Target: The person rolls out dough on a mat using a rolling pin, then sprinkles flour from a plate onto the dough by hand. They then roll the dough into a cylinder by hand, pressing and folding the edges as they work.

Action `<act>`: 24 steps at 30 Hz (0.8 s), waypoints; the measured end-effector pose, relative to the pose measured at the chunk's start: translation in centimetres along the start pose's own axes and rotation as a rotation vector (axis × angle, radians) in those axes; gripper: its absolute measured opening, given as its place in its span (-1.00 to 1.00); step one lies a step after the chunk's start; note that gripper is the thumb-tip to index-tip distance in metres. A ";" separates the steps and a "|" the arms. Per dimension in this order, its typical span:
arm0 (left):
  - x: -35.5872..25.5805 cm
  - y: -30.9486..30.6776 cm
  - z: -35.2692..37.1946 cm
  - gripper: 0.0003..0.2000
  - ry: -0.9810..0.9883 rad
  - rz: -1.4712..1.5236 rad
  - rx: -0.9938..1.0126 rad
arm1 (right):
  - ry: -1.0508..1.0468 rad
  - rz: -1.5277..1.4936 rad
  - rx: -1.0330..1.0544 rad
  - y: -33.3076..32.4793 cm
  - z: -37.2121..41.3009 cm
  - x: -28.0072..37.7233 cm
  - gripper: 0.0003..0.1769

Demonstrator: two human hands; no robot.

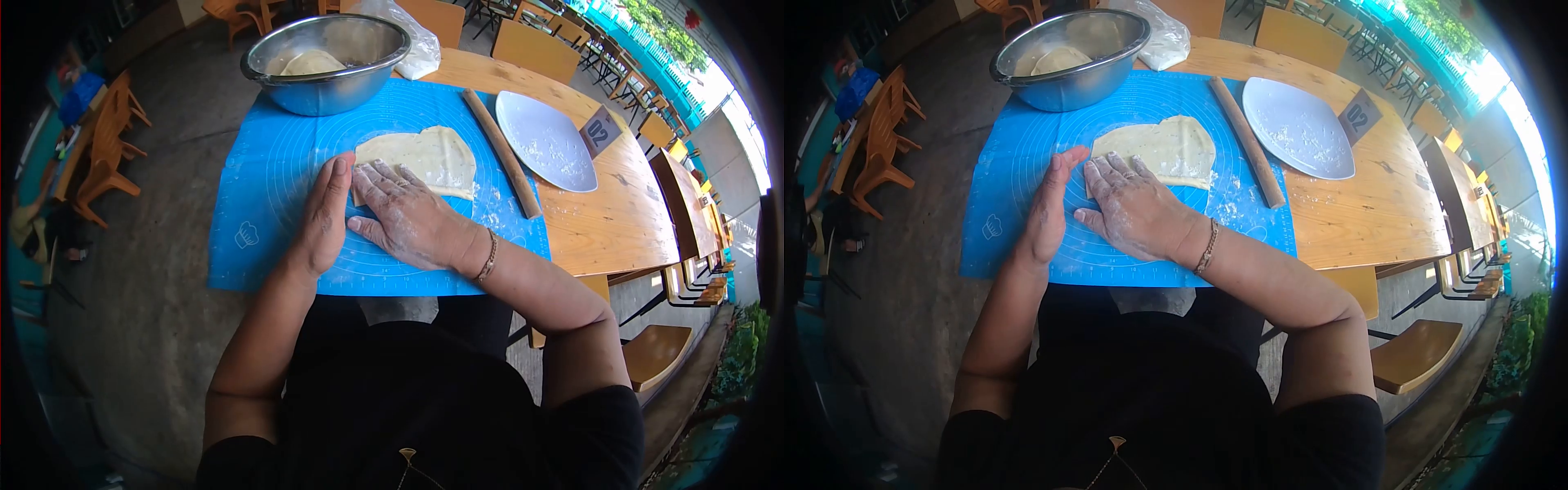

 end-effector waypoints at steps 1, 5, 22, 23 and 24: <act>-0.2 0.0 0.1 -0.21 0.015 -0.028 0.000 | -0.001 0.001 -0.003 -0.3 0.1 0.1 -0.27; -0.9 0.0 0.2 -0.30 0.211 -0.267 -0.013 | 0.030 0.062 -0.079 -2.9 3.1 0.0 -0.31; 0.0 6.9 2.0 -0.29 0.466 -1.074 0.321 | 0.270 0.157 -0.066 -2.5 6.0 -9.2 -0.31; -0.3 6.3 1.6 -0.38 0.436 -1.034 0.280 | 0.240 0.104 -0.083 -2.9 5.6 -9.7 -0.39; -0.6 5.8 1.2 -0.45 0.407 -0.993 0.237 | 0.210 0.053 -0.099 -3.1 5.3 -9.7 -0.46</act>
Point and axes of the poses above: each hand's wrist, its own z-axis away from the middle knuckle, its own y-axis out of the palm, x = y × z, the point moved 8 cm from there along -z, towards the middle knuckle, and after that the axes turned 6 degrees about z, right-handed, at the moved point
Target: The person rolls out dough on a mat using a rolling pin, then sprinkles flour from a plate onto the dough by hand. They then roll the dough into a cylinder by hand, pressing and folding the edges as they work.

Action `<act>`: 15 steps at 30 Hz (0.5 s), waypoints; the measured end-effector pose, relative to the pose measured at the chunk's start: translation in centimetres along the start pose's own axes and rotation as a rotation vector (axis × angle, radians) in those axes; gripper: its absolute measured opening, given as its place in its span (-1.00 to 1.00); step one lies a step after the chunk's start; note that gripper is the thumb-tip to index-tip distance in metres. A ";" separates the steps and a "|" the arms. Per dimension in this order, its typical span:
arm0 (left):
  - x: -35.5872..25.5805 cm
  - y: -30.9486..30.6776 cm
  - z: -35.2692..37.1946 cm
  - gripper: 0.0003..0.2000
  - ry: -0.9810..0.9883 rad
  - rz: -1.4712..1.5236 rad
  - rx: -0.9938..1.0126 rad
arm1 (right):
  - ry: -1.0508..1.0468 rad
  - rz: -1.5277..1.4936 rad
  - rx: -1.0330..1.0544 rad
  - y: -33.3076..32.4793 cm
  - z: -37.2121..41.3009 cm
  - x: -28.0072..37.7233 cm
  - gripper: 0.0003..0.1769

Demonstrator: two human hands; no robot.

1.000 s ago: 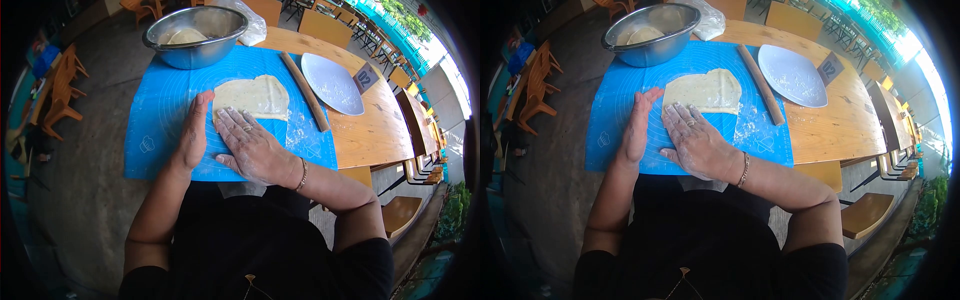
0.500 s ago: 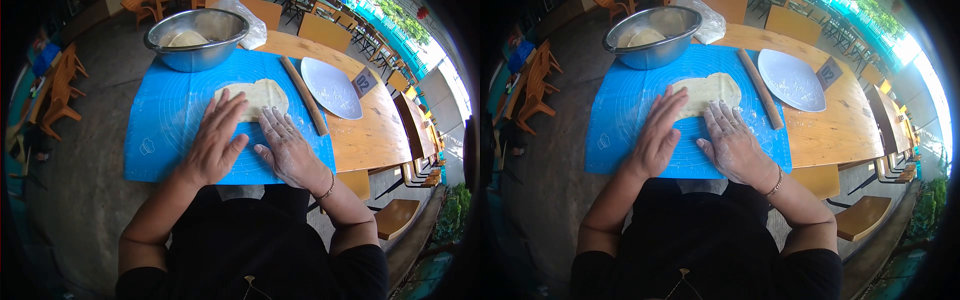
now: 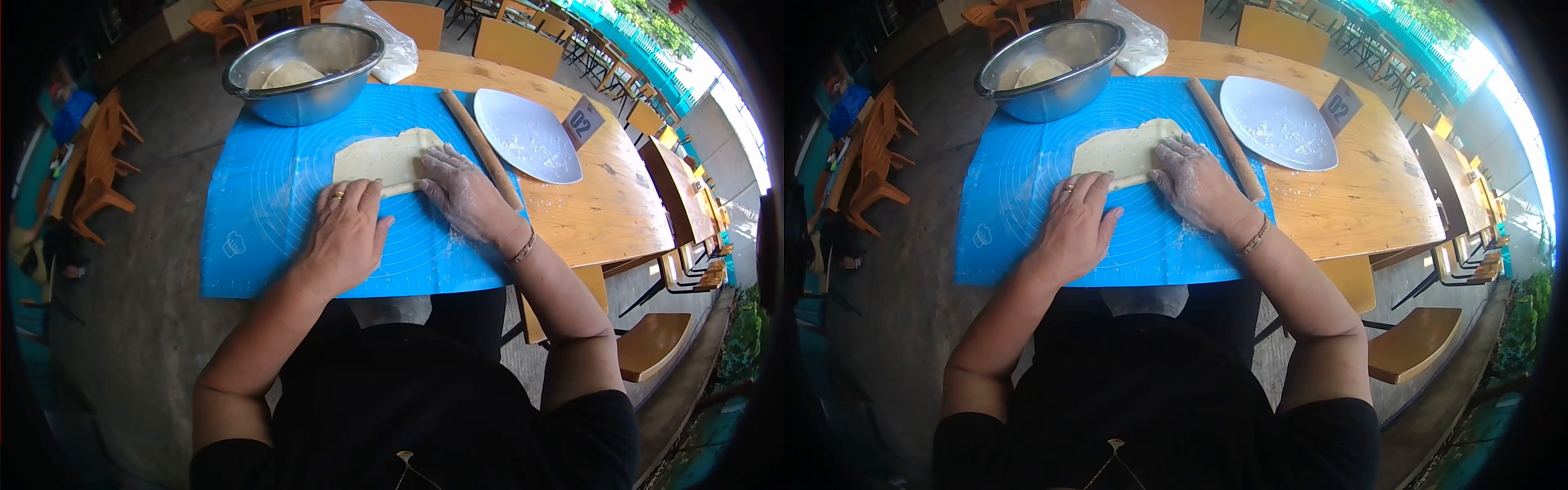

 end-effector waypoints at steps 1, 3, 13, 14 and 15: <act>-0.1 -0.8 -0.1 -0.54 0.021 -0.033 -0.082 | -0.039 0.030 -0.133 -0.9 -0.1 0.6 -0.63; 0.5 -1.4 -0.4 -0.57 -0.008 -0.037 -0.061 | -0.022 -0.017 -0.114 -2.2 0.3 1.7 -0.64; 1.7 -2.7 -2.4 -0.76 -0.132 0.026 0.291 | -0.060 -0.082 -0.020 -1.7 -0.2 0.0 -0.88; 1.9 -2.7 -2.4 -0.76 -0.174 0.023 0.362 | -0.060 -0.083 -0.025 -1.8 -0.2 0.0 -0.88; 1.8 -2.8 -2.4 -0.76 -0.174 0.018 0.364 | -0.033 -0.062 -0.034 -2.0 -0.3 -0.2 -0.89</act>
Point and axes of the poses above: each hand's wrist, its own z-axis away from the middle knuckle, its own y-axis out of the palm, x = y × z, the point moved 8 cm from there along -z, towards the middle knuckle, and after that the axes turned 6 degrees about z, right-handed, at the moved point
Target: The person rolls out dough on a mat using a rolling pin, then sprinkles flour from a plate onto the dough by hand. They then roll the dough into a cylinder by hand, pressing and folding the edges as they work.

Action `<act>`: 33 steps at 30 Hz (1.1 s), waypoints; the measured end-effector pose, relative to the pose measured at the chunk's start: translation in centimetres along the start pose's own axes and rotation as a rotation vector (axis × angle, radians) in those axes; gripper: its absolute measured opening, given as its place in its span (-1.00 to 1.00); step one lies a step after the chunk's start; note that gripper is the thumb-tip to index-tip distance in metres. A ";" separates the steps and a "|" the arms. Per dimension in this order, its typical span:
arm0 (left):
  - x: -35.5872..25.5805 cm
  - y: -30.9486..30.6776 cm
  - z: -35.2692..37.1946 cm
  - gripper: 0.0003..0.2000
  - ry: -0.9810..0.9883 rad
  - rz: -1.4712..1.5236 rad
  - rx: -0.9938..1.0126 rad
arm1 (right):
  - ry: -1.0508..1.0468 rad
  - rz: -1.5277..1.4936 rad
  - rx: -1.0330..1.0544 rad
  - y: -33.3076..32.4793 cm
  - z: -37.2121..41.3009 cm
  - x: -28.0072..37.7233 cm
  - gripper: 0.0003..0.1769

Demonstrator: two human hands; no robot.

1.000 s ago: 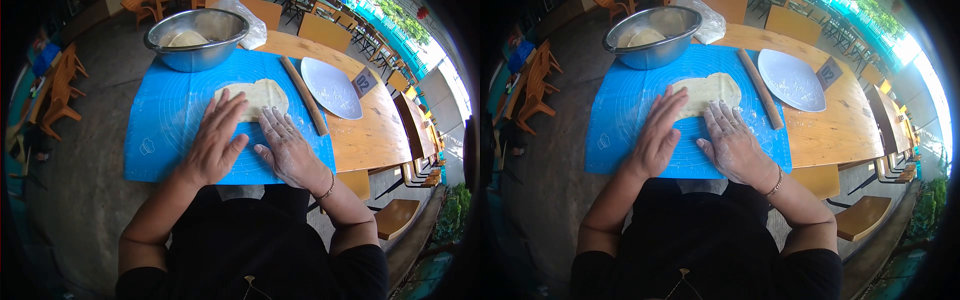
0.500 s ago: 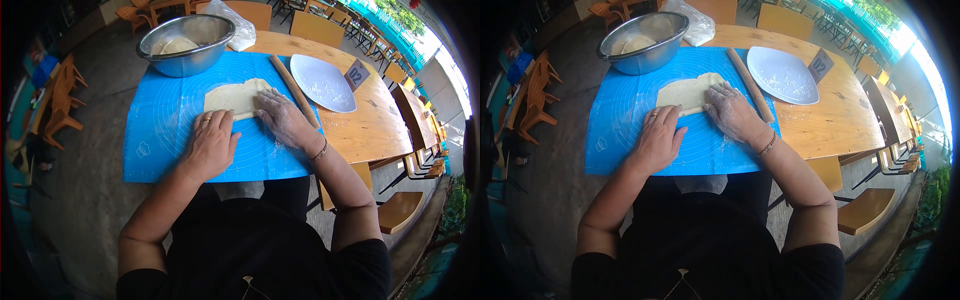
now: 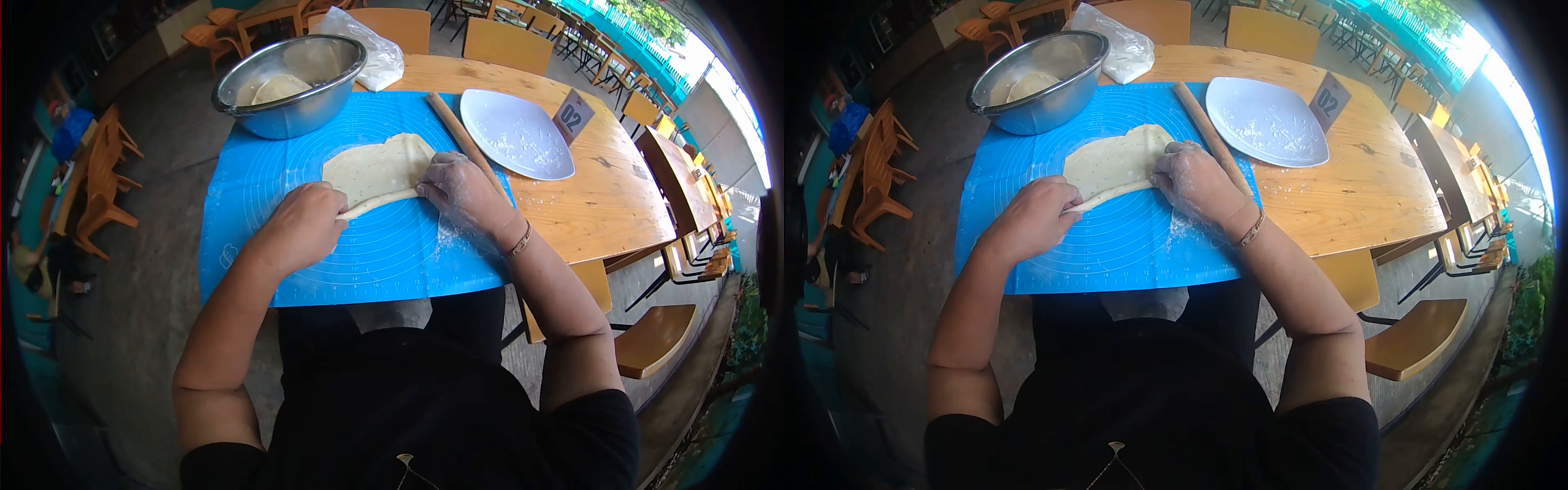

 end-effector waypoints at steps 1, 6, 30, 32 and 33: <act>-0.6 -0.5 0.1 -0.78 0.048 -0.037 -0.073 | 0.027 0.020 -0.008 0.0 0.0 -0.1 -0.89; -2.5 0.7 -1.6 -0.81 0.232 -0.040 -0.259 | -0.090 -0.068 -0.128 1.0 -0.8 2.8 -0.88; 1.5 0.6 -3.2 -0.71 -0.016 0.406 0.094 | 0.019 0.065 0.010 -0.5 0.8 1.4 -0.80; 1.5 0.8 -3.2 -0.70 0.006 0.378 0.126 | 0.064 0.056 0.071 -1.3 0.6 1.5 -0.79; 1.6 0.8 -3.3 -0.70 0.006 0.378 0.126 | 0.064 0.057 0.071 -1.6 0.3 1.6 -0.79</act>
Point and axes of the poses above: each hand's wrist, its own z-axis away from the middle knuckle, its own y-axis out of the palm, x = y × z, the point moved 8 cm from there along -z, towards the middle knuckle, and after that the axes turned 6 degrees about z, right-handed, at the moved point
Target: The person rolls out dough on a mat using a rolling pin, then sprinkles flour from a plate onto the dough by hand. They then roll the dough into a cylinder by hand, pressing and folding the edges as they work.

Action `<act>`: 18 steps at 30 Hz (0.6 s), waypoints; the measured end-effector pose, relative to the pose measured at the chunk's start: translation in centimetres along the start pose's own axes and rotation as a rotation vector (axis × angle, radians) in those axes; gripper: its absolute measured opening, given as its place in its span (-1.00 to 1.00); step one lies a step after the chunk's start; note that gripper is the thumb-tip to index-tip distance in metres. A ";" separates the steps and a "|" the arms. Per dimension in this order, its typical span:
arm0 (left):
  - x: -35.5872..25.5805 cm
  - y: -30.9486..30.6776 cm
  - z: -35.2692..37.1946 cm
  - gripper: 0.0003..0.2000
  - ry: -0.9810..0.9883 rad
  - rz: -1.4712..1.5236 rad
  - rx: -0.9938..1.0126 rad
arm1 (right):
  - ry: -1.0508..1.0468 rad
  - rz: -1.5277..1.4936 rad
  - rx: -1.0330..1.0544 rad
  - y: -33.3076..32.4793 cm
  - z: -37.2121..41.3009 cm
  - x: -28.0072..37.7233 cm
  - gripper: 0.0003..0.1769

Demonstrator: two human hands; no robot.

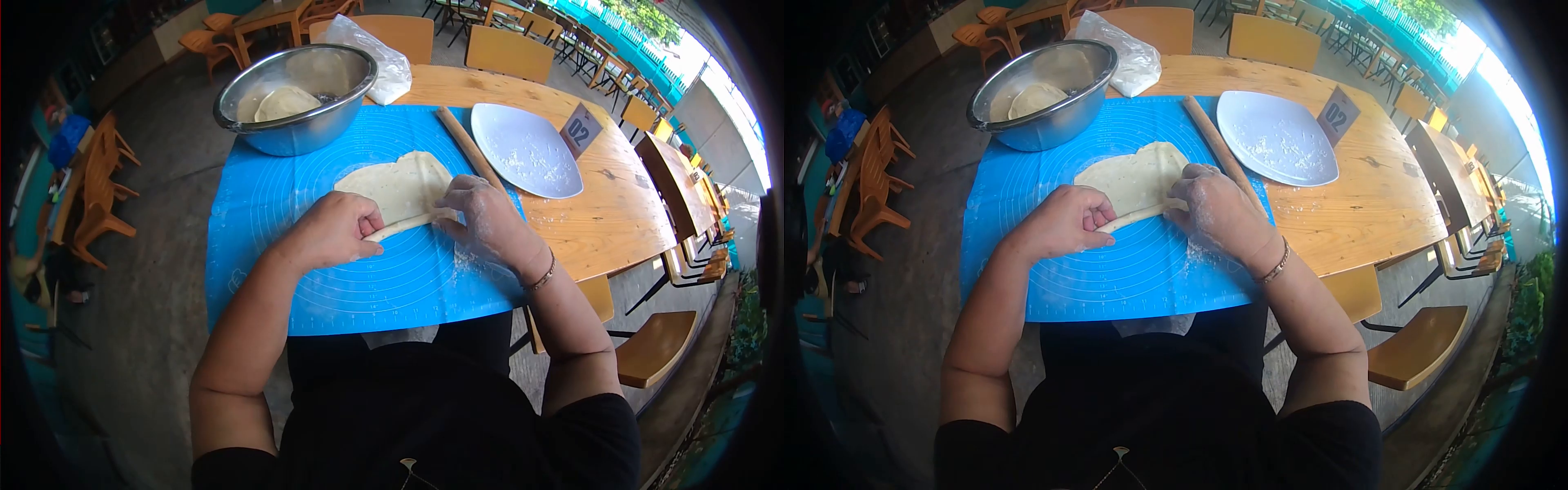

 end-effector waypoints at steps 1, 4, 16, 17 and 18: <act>0.4 0.1 -0.1 -0.69 -0.029 0.025 0.020 | 0.009 -0.035 -0.021 -0.4 -0.4 -0.2 -0.78; 1.1 0.2 -0.5 -0.65 -0.052 0.078 0.055 | 0.027 -0.085 -0.031 -2.2 -2.5 -0.1 -0.75; 1.6 0.1 -1.1 -0.60 -0.081 0.120 0.144 | -0.325 0.187 -0.129 -2.5 -24.2 3.0 -0.65; 1.7 0.1 -1.2 -0.60 -0.100 0.117 0.152 | -0.331 0.184 -0.131 -0.8 -26.8 1.9 -0.65; 1.7 0.0 -1.3 -0.60 -0.104 0.117 0.148 | -0.539 0.296 -0.042 2.3 -28.5 2.0 -0.64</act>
Point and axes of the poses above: each hand's wrist, its own z-axis away from the middle knuckle, its own y-axis out of the palm, x = y × z, the point moved 8 cm from there along -z, towards the middle knuckle, and after that the axes turned 6 degrees about z, right-handed, at the moved point
